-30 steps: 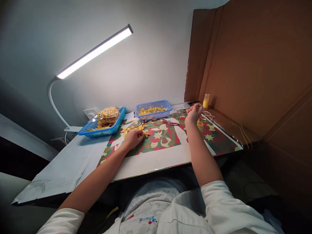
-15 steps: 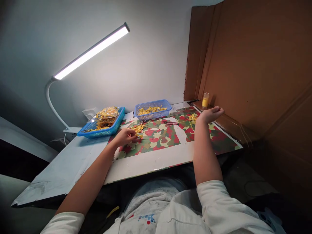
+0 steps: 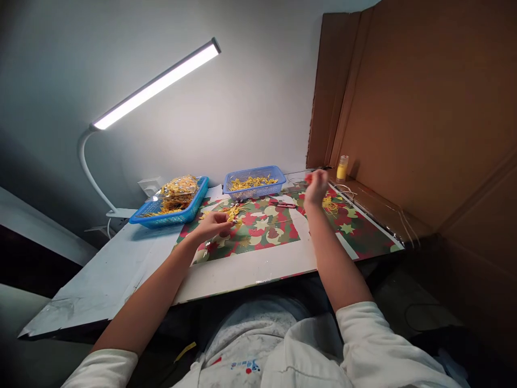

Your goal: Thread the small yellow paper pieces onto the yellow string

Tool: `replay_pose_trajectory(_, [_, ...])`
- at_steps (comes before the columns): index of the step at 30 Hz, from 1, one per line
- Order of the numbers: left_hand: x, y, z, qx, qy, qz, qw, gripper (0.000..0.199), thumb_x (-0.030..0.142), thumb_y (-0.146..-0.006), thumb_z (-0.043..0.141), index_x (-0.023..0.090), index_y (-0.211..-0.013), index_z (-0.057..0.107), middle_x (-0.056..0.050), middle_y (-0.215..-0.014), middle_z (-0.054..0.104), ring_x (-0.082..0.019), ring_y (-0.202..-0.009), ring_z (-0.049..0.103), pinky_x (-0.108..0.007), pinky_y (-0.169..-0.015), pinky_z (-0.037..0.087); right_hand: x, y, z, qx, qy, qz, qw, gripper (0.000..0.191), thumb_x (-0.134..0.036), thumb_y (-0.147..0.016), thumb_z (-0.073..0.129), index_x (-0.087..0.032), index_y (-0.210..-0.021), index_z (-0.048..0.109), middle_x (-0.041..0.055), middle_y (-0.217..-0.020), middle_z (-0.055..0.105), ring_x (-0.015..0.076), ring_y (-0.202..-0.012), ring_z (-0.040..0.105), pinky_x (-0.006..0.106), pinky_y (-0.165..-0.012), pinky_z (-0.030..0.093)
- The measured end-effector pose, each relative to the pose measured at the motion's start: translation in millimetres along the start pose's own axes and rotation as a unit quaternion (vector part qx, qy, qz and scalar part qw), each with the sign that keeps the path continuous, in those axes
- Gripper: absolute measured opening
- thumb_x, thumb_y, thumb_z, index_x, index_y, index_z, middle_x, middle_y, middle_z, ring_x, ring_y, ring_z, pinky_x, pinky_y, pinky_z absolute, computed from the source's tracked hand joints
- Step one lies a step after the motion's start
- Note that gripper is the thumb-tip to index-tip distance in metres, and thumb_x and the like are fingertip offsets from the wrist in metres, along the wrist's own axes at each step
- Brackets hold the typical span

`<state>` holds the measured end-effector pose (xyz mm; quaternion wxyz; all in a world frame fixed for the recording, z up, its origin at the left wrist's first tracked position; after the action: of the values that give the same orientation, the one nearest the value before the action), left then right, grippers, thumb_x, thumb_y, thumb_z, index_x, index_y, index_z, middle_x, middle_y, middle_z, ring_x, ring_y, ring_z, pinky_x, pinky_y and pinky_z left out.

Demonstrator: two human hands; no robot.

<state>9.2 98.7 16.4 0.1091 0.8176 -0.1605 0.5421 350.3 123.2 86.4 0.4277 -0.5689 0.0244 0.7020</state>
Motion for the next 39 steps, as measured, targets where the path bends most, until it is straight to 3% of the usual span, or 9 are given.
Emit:
replay_pose_trajectory(2, [1, 0, 3.1, 0.021, 0.012, -0.013, 1.0, 0.037, 0.042, -0.064, 0.073, 0.016, -0.056, 0.048, 0.004, -0.046, 0.049, -0.006, -0.039, 0.044, -0.018, -0.038, 0.03, 4, 39, 52, -0.151, -0.026, 0.032, 0.988, 0.014, -0.032, -0.088, 0.042, -0.023, -0.077, 0.039, -0.0031, -0.065, 0.056, 0.0128, -0.067, 0.057, 0.028, -0.072, 0.045])
replay_pose_trajectory(4, [3, 1, 3.9, 0.047, 0.031, -0.021, 0.998, 0.038, 0.043, -0.061, 0.075, 0.016, -0.056, 0.048, 0.005, -0.046, 0.048, -0.005, -0.037, 0.04, -0.017, -0.036, 0.027, 2, 93, 101, -0.324, -0.031, 0.043, 0.945, 0.016, -0.036, -0.087, 0.046, -0.023, -0.079, 0.044, -0.0011, -0.069, 0.063, 0.0146, -0.075, 0.059, 0.03, -0.078, 0.045])
replay_pose_trajectory(6, [3, 1, 4.0, 0.064, 0.053, -0.026, 0.996, 0.039, 0.044, -0.059, 0.075, 0.016, -0.057, 0.048, 0.006, -0.047, 0.047, -0.004, -0.036, 0.038, -0.017, -0.035, 0.025, 1, 139, 128, -0.44, -0.027, 0.054, 0.896, 0.015, -0.037, -0.086, 0.048, -0.023, -0.08, 0.046, -0.0004, -0.075, 0.067, 0.0157, -0.078, 0.06, 0.032, -0.079, 0.044])
replay_pose_trajectory(8, [1, 1, 4.1, 0.073, 0.07, -0.03, 0.994, 0.04, 0.045, -0.058, 0.075, 0.016, -0.059, 0.048, 0.006, -0.049, 0.048, -0.004, -0.036, 0.038, -0.017, -0.035, 0.024, 2, 166, 137, -0.495, -0.006, 0.046, 0.868, 0.016, -0.037, -0.086, 0.048, -0.022, -0.079, 0.047, 0.0003, -0.081, 0.069, 0.015, -0.073, 0.057, 0.031, -0.073, 0.044])
replay_pose_trajectory(11, [-2, -1, 4.5, 0.08, 0.094, -0.029, 0.992, 0.038, 0.045, -0.06, 0.074, 0.016, -0.062, 0.049, 0.004, -0.054, 0.052, -0.005, -0.04, 0.043, -0.016, -0.037, 0.025, 4, 171, 135, -0.498, 0.009, 0.039, 0.866, 0.017, -0.036, -0.087, 0.046, -0.022, -0.078, 0.047, 0.0006, -0.084, 0.069, 0.0143, -0.068, 0.054, 0.03, -0.068, 0.042])
replay_pose_trajectory(18, [-2, -4, 9.3, 0.086, 0.217, -0.013, 0.972, 0.029, 0.032, -0.059, 0.073, 0.016, -0.064, 0.048, 0.004, -0.061, 0.055, -0.006, -0.053, 0.052, -0.017, -0.051, 0.044, -4, 169, 130, -0.484, -0.027, 0.047, 0.874, 0.015, -0.034, -0.088, 0.045, -0.022, -0.083, 0.051, 0.0005, -0.084, 0.065, 0.0169, -0.087, 0.059, 0.032, -0.082, 0.044])
replay_pose_trajectory(29, [-13, 2, 1.1, 0.167, 0.298, -0.075, 0.937, 0.039, 0.019, -0.058, 0.077, 0.018, -0.082, 0.047, 0.005, -0.06, 0.059, -0.008, -0.053, 0.061, -0.017, -0.054, 0.05, -15, 178, 126, -0.495, 0.07, -0.009, 0.866, 0.018, -0.03, -0.089, 0.043, -0.02, -0.09, 0.058, -0.0001, -0.073, 0.058, 0.0142, -0.066, 0.05, 0.029, -0.067, 0.041])
replay_pose_trajectory(34, [-13, 2, -1.9, 0.172, 0.289, -0.071, 0.939, 0.042, 0.023, -0.059, 0.077, 0.021, -0.087, 0.046, 0.005, -0.063, 0.061, -0.011, -0.057, 0.065, -0.017, -0.051, 0.05, -13, 179, 126, -0.499, 0.075, -0.011, 0.863, 0.013, -0.03, -0.087, 0.043, -0.021, -0.082, 0.052, 0.0014, -0.082, 0.063, 0.0142, -0.065, 0.051, 0.03, -0.066, 0.041])
replay_pose_trajectory(39, [-13, -3, 0.6, 0.15, 0.28, -0.059, 0.946, 0.036, 0.033, -0.06, 0.078, 0.016, -0.078, 0.052, 0.003, -0.064, 0.061, -0.008, -0.054, 0.062, -0.019, -0.054, 0.052, -1, 178, 128, -0.489, 0.062, 0.029, 0.87, 0.016, -0.036, -0.084, 0.049, -0.022, -0.076, 0.049, -0.0004, -0.072, 0.06, 0.0157, -0.066, 0.053, 0.031, -0.068, 0.043])
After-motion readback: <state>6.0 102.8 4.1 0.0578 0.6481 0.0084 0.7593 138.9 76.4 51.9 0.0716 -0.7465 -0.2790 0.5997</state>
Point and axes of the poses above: each hand's wrist, its own y-axis away from the middle knuckle, its own z-axis out of the palm, x = y × z, the point moved 10 cm from there along -y, towards the middle knuckle
